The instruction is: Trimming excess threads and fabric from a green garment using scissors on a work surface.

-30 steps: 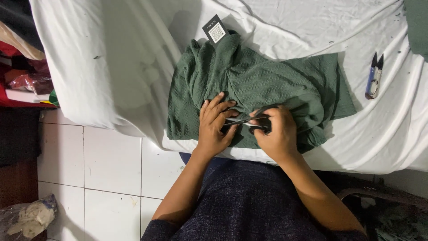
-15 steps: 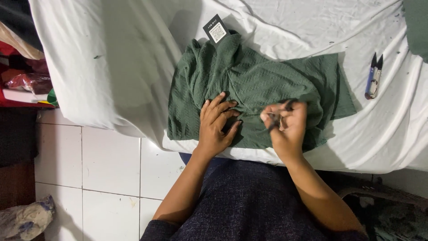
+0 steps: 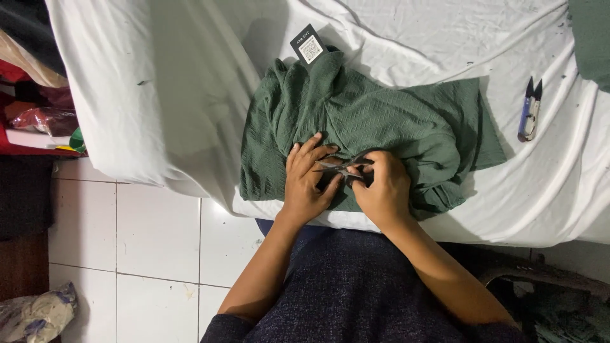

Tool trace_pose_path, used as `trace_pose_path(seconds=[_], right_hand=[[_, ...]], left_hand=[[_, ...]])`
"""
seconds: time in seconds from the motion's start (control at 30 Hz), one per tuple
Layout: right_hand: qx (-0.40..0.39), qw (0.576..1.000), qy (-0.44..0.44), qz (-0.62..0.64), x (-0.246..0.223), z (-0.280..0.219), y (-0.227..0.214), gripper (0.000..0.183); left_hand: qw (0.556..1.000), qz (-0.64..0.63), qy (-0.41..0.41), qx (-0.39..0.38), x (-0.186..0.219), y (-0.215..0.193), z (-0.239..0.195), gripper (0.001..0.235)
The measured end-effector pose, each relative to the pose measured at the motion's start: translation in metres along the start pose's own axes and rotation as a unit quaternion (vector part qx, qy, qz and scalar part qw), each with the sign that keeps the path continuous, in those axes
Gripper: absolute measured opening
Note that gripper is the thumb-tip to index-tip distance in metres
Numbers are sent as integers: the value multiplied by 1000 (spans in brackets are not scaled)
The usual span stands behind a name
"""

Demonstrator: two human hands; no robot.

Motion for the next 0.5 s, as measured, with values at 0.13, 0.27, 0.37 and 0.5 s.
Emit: trace_pose_path(seconds=[0.13,0.27,0.37,0.5], right_hand=[[-23,995,74,55,-6,3,-8,39],[-45,945,154,286,-19,18,-32,31],[-83,907,143,388,-19,17,-46,35],[-171,867,138,447,-2,-7,-42,40]], left_hand=[[1000,4,5,1,1,-1,0,21],[1000,2,-3,-2,-1,1,-1,21],[1000,-3,-3,-1,-1,1,-2,21],[1000,-2,-7,-6,1,-1,-1,23]])
Point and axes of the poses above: each hand's wrist, its own z-axis towards the middle knuckle, its own y-axis out of the palm, x = y × z, the point moved 5 cm from there along z, towards the middle knuckle, and after that the axes turned 5 degrees about y, right-handed, at the moved point
